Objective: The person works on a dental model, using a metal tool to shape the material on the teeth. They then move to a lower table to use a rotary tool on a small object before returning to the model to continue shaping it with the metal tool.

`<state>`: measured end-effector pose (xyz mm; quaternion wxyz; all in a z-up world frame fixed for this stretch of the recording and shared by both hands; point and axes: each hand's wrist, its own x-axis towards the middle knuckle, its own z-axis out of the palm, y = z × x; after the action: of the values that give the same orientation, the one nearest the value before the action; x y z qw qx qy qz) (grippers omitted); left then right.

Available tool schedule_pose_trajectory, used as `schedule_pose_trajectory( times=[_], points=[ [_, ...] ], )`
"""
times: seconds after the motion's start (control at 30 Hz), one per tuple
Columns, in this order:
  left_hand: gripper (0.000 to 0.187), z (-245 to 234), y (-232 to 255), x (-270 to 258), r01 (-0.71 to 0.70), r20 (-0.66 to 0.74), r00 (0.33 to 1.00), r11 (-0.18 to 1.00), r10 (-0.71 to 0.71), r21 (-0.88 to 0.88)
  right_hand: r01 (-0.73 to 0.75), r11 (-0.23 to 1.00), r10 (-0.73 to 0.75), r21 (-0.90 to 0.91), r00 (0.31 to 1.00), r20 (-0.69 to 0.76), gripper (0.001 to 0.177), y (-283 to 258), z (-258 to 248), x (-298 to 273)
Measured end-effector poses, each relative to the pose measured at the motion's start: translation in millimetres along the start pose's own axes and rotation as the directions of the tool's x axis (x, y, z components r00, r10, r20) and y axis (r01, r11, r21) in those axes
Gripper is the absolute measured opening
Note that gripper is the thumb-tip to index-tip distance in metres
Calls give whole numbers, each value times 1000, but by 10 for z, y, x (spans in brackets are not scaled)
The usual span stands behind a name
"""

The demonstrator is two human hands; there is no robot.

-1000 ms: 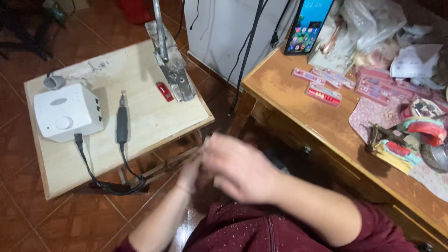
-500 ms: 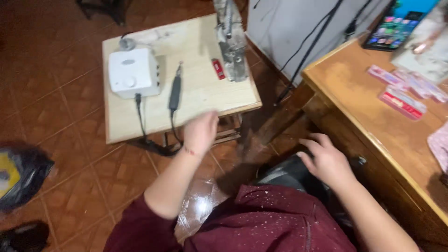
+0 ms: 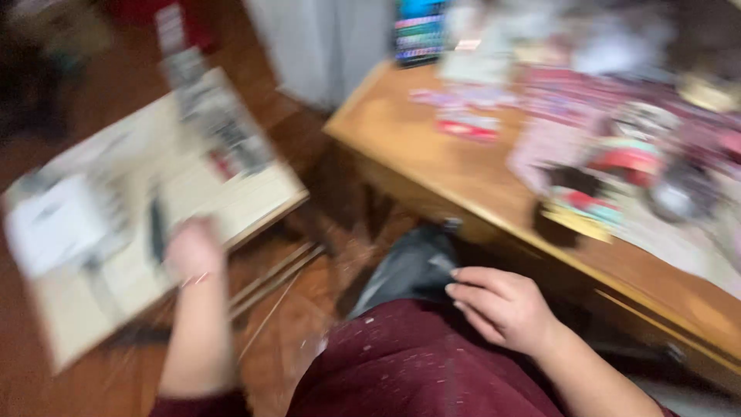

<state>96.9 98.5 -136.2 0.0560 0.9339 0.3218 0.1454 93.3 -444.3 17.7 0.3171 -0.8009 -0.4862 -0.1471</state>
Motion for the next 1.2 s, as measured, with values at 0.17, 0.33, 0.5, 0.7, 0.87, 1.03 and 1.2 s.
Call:
schedule_pose_trajectory(
  times=[0.17, 0.33, 0.5, 0.7, 0.87, 1.03, 1.2],
  points=[
    [23, 475, -552, 184, -253, -20, 966, 961, 257, 116, -71, 993, 50, -96, 979, -200, 27, 32, -702, -586],
    [15, 780, -190, 280, -363, -51, 929, 930, 365, 51, -221, 921, 80, -322, 914, -398, 20, 193, -1302, -1333],
    [33, 154, 921, 188, -186, -189, 980, 663, 69, -725, -739, 520, 395, -429, 653, -646, 11, 421, -1872, -1504],
    [9, -1391, 3931, -1016, -838, -366, 492, 315, 790, -446, -789, 424, 558, -445, 615, -558, 10, 685, -1922, -1540],
    [8, -1286, 4437, -913, -855, -281, 387, 228, 878, -466, -794, 440, 583, -420, 608, -538, 11, 696, -1957, -1555],
    [6, -1249, 4475, -798, -866, -221, 311, 180, 924, -466, -785, 583, 579, -212, 584, -569, 25, 602, -1983, -1395],
    [10, -1317, 4469, -827, -884, -221, 303, 187, 927, -428, -441, 566, 807, 696, 469, -359, 33, 784, -1716, -1348]
  ],
)
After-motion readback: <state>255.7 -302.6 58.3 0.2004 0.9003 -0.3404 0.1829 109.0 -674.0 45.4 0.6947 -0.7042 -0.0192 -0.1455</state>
